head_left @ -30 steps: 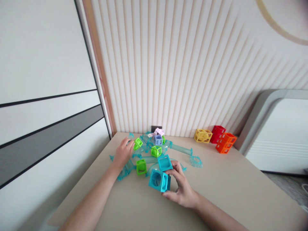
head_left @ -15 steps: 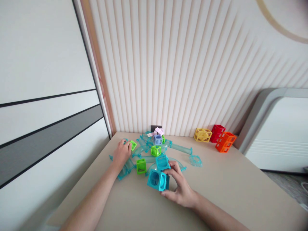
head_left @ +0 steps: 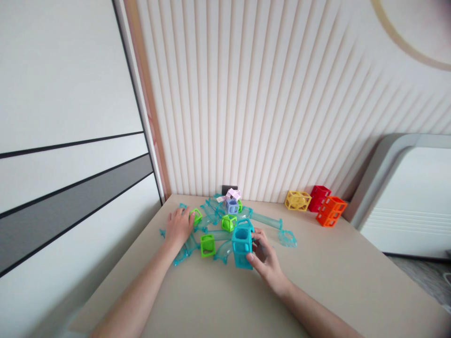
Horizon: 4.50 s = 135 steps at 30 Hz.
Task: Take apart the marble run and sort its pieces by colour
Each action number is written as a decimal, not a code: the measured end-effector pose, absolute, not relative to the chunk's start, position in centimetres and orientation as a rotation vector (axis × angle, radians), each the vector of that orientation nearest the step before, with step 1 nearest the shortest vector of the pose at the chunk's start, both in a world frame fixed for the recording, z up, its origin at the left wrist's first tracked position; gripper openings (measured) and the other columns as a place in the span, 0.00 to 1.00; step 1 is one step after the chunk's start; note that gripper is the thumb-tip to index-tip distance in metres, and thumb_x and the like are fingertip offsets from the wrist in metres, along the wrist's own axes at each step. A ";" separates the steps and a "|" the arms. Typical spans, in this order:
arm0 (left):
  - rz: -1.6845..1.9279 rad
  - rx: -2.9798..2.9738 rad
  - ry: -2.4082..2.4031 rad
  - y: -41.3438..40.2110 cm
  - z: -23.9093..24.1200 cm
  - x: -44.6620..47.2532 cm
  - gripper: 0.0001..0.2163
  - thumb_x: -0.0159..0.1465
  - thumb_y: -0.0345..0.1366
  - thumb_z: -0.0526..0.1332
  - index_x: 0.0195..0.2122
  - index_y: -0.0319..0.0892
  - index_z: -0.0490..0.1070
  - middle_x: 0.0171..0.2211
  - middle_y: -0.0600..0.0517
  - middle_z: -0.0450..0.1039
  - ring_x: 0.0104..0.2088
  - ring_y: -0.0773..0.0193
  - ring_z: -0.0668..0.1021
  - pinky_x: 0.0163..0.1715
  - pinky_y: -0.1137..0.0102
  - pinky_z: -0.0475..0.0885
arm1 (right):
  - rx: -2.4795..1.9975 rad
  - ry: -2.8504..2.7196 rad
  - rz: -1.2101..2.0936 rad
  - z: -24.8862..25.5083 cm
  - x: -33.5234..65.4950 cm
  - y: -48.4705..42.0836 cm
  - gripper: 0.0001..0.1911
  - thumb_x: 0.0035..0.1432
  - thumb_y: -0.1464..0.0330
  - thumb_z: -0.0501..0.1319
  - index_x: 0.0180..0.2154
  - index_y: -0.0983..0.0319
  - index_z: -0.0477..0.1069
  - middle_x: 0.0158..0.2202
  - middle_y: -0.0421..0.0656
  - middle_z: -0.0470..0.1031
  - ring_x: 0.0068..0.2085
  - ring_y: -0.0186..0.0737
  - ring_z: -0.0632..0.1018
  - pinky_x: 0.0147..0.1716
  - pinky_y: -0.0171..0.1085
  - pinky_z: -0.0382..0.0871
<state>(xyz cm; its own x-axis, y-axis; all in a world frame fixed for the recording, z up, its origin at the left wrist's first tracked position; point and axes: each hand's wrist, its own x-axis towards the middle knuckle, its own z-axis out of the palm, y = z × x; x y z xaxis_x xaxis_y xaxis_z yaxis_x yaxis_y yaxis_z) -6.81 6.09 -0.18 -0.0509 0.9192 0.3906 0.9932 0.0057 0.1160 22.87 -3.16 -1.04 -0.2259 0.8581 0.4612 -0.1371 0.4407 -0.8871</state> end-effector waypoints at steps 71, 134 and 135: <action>-1.521 -2.709 -1.029 -3.0 -0.2 1.9 0.25 0.69 0.41 0.58 0.66 0.44 0.58 0.55 0.39 0.70 0.56 0.50 0.75 0.56 0.57 0.74 | -0.548 -0.859 1.411 0.5 23.4 -2.0 0.16 0.56 0.57 0.70 0.44 0.56 0.74 0.43 0.42 0.81 0.40 0.42 0.80 0.43 0.42 0.76; -1.903 -2.818 -1.324 -2.6 1.1 1.7 0.17 0.66 0.45 0.64 0.54 0.46 0.69 0.47 0.46 0.72 0.49 0.54 0.77 0.49 0.60 0.74 | -0.893 -1.625 0.898 -3.7 24.1 -2.7 0.27 0.57 0.48 0.67 0.54 0.54 0.74 0.56 0.48 0.77 0.59 0.56 0.75 0.60 0.53 0.66; -1.934 -2.829 -1.333 -2.7 1.0 1.8 0.18 0.66 0.46 0.65 0.53 0.46 0.69 0.47 0.46 0.72 0.48 0.55 0.77 0.47 0.61 0.75 | -0.897 -1.660 0.889 -3.8 24.0 -2.9 0.28 0.57 0.49 0.67 0.55 0.54 0.74 0.57 0.48 0.77 0.59 0.55 0.74 0.61 0.52 0.65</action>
